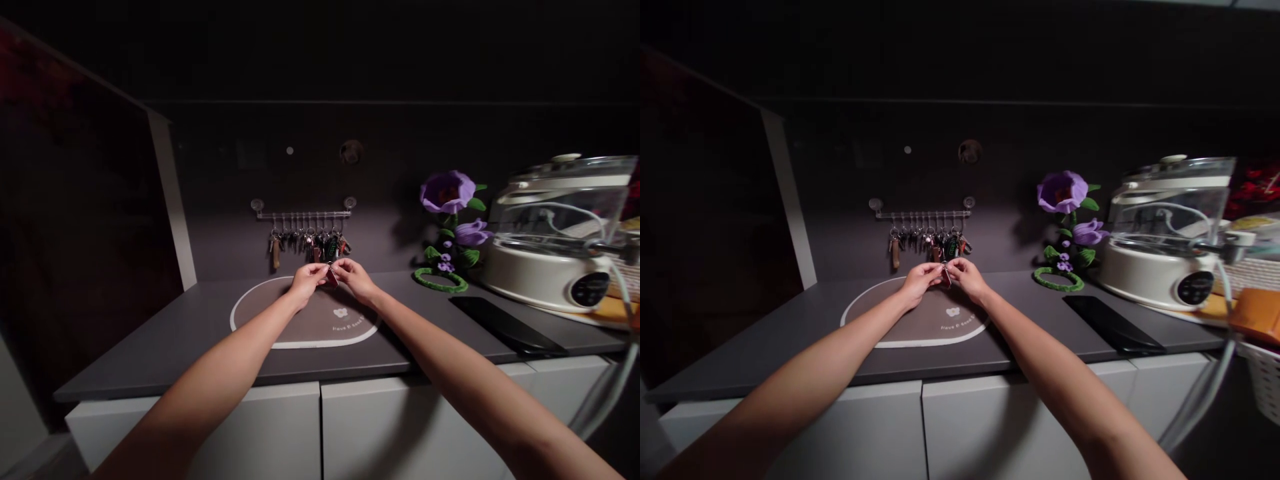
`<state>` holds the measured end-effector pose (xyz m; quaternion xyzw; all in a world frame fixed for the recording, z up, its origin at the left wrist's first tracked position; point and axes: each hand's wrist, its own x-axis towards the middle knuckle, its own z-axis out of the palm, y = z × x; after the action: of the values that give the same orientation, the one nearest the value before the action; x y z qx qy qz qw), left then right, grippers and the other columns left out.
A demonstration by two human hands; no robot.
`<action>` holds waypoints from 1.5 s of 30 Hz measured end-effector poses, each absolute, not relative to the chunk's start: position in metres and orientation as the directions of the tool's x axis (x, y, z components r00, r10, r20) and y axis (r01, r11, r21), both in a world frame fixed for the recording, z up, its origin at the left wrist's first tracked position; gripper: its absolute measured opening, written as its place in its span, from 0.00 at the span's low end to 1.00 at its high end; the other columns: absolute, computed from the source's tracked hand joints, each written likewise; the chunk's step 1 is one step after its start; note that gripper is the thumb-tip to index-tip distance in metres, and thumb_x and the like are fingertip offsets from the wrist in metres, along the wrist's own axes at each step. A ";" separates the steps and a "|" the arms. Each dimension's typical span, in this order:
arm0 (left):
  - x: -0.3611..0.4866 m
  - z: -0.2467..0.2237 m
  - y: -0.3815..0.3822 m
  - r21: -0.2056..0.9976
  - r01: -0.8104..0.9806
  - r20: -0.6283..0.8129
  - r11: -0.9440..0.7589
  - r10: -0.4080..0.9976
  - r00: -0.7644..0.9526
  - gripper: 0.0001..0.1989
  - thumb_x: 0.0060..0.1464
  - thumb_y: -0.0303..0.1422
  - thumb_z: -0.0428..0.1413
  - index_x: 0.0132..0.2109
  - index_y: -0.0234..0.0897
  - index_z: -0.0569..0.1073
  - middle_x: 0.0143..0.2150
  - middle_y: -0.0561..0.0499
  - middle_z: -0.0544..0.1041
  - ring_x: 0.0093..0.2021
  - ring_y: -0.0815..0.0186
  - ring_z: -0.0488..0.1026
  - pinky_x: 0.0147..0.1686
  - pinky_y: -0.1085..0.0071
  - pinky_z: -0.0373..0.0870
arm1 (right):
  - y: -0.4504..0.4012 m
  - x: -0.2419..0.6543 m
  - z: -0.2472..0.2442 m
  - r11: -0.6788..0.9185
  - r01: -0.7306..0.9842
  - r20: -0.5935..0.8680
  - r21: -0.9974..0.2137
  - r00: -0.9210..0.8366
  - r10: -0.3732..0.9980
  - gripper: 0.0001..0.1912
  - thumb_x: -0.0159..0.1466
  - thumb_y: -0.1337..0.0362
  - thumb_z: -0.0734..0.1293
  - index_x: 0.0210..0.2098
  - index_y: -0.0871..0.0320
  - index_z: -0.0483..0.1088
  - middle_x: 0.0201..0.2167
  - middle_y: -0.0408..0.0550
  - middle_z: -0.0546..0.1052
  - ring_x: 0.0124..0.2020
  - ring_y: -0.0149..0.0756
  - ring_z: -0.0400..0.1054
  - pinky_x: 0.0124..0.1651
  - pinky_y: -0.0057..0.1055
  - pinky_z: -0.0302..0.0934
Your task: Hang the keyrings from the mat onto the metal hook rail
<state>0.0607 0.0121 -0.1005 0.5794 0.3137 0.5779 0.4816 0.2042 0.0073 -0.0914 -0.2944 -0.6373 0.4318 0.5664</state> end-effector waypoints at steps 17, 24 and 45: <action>0.059 -0.113 0.022 0.824 0.260 0.481 -0.503 0.865 0.145 0.11 0.46 0.36 0.52 0.31 0.32 0.73 0.23 0.53 0.71 0.24 0.71 0.66 0.26 0.74 0.62 | 0.061 0.231 -0.024 0.474 -0.061 0.472 -0.879 0.043 0.881 0.11 0.53 0.61 0.64 0.21 0.59 0.57 0.16 0.39 0.63 0.19 0.23 0.59 0.25 0.23 0.57; 0.057 -0.112 0.023 0.809 0.301 0.483 -0.505 0.863 0.152 0.09 0.47 0.34 0.51 0.29 0.32 0.72 0.22 0.53 0.70 0.23 0.71 0.66 0.25 0.75 0.62 | 0.078 0.226 -0.004 0.378 -0.052 0.362 -0.924 0.194 0.912 0.04 0.54 0.71 0.59 0.23 0.60 0.60 0.17 0.41 0.66 0.19 0.22 0.61 0.25 0.23 0.61; 0.052 -0.114 0.027 0.852 0.234 0.451 -0.468 0.884 0.125 0.14 0.46 0.34 0.54 0.40 0.30 0.71 0.28 0.52 0.71 0.25 0.73 0.66 0.27 0.75 0.62 | 0.071 0.234 -0.032 0.314 0.052 0.317 -0.948 0.238 0.918 0.01 0.52 0.70 0.58 0.25 0.59 0.60 0.19 0.40 0.65 0.19 0.23 0.59 0.26 0.23 0.58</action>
<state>0.0523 0.0275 -0.1137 0.6816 0.4097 0.5191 0.3131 0.2345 0.0710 -0.0318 -0.4735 -0.5121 0.3449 0.6282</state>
